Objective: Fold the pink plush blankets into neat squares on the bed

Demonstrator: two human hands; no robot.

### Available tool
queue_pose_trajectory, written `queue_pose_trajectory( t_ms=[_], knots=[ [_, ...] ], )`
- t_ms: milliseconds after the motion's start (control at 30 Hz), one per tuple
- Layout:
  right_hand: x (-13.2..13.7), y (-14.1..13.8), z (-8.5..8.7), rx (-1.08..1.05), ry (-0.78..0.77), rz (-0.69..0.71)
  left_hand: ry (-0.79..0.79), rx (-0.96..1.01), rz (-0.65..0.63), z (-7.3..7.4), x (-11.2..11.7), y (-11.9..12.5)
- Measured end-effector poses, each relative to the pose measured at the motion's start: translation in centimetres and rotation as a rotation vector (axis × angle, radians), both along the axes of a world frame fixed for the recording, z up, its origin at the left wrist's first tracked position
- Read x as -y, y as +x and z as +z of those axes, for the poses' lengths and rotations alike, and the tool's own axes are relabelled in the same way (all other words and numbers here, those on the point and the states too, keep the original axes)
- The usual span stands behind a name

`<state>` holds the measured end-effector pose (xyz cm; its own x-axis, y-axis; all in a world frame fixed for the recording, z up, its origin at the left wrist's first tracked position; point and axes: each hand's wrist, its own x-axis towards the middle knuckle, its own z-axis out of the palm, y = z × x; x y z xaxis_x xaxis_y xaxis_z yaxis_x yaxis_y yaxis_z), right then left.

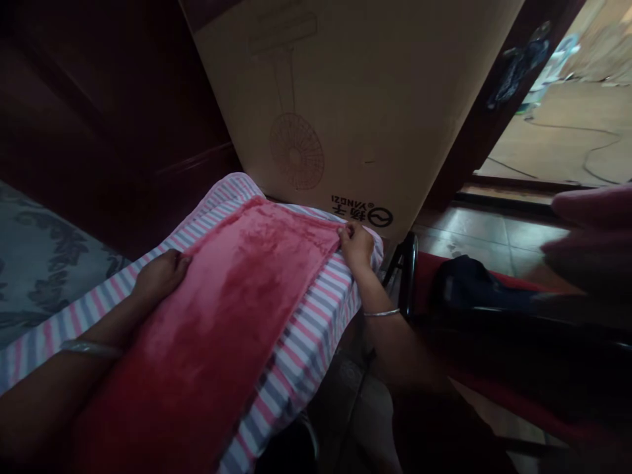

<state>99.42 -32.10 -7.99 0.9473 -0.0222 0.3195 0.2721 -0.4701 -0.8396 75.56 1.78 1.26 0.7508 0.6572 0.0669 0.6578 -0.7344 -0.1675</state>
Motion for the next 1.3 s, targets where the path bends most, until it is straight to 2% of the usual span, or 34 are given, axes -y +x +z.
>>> queue_pose_trajectory(
  t_ms=[100,267,400,533,600,700,800,900,1100,1300],
  knots=[
    [0.0,0.1,0.0,0.001,0.001,0.003,0.045,-0.036,0.009,0.0,0.1,-1.9],
    [0.0,0.2,-0.1,0.014,0.001,-0.02,0.124,0.004,0.023,0.3,-1.7,-1.7],
    [0.1,0.4,-0.3,0.017,-0.009,-0.023,0.071,-0.037,0.025,-0.3,-3.5,-1.5],
    [0.2,0.4,-0.3,0.027,-0.013,-0.03,0.009,-0.033,0.027,-0.3,-4.0,-2.1],
    [0.2,0.4,-0.3,0.024,-0.024,-0.039,-0.033,-0.012,0.032,0.1,-3.9,-3.4],
    [0.2,0.4,-0.3,0.012,-0.037,-0.042,-0.066,-0.024,0.05,0.5,-3.2,-6.5],
    [0.3,0.5,-0.5,0.025,-0.032,-0.023,-0.025,-0.082,0.113,0.5,-2.0,-9.8],
    [0.3,0.6,-0.7,0.023,-0.026,-0.021,0.013,-0.121,0.18,0.4,-1.3,-11.4],
    [0.4,0.2,-0.5,0.037,0.035,-0.072,0.078,-0.022,0.226,0.8,-3.2,-10.2],
    [0.4,-0.4,0.4,-0.015,0.039,-0.094,-0.042,-0.044,0.172,-0.8,-4.7,-10.0]
  ],
)
